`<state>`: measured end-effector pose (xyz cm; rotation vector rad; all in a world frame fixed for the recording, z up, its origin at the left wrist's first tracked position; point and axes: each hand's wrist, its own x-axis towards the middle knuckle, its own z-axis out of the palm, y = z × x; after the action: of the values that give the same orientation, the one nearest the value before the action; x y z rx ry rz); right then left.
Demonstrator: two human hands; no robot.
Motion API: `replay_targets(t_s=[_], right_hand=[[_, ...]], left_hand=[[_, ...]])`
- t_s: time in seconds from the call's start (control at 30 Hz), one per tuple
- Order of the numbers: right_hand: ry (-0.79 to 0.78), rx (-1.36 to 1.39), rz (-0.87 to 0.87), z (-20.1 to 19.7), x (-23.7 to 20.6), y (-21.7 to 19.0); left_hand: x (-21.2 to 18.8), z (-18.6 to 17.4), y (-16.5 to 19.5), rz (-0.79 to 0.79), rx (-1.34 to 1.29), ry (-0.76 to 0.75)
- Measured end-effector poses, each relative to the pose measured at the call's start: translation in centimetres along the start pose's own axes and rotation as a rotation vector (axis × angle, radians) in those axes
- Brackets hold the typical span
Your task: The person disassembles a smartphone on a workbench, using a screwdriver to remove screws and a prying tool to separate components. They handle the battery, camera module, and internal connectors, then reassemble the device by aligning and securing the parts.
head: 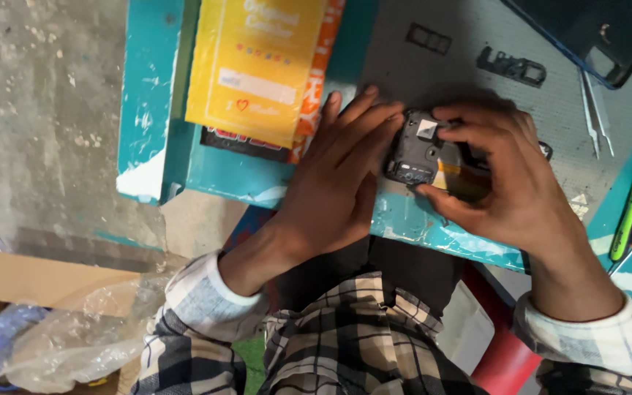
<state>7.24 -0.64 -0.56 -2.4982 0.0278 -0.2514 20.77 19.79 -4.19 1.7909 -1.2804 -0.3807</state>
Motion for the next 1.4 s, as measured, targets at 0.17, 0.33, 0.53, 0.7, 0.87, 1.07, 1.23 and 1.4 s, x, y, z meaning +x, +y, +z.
replay_targets(t_s=[0.17, 0.33, 0.53, 0.7, 0.87, 1.07, 1.23, 1.4], right_hand=[[-0.03, -0.067, -0.06, 0.2, 0.3, 0.2], [-0.047, -0.078, 0.011, -0.1, 0.4, -0.6], [-0.021, -0.037, -0.019, -0.3, 1.3, -1.3], [-0.013, -0.017, 0.029, -0.7, 1.5, -1.6], [-0.012, -0.055, 0.004, -0.7, 1.3, -1.6], [-0.014, 0.008, 0.007, -0.6, 1.2, -1.5], [-0.023, -0.02, -0.009, -0.3, 1.1, -1.3], [-0.034, -0.056, -0.02, -0.3, 1.1, -1.4]], left_hand=[[-0.2, 0.2, -0.2, 0.004, -0.017, 0.012], [-0.2, 0.5, -0.5, 0.021, -0.003, 0.023], [-0.2, 0.9, -0.7, 0.04, 0.008, 0.018], [-0.1, 1.0, -1.0, 0.05, 0.014, 0.012], [-0.3, 1.1, -1.0, 0.06, 0.012, -0.003], [-0.3, 1.3, -1.1, 0.066, 0.026, 0.012], [-0.3, 1.3, -1.0, 0.059, 0.027, 0.011], [-0.2, 1.1, -0.9, 0.073, 0.03, -0.011]])
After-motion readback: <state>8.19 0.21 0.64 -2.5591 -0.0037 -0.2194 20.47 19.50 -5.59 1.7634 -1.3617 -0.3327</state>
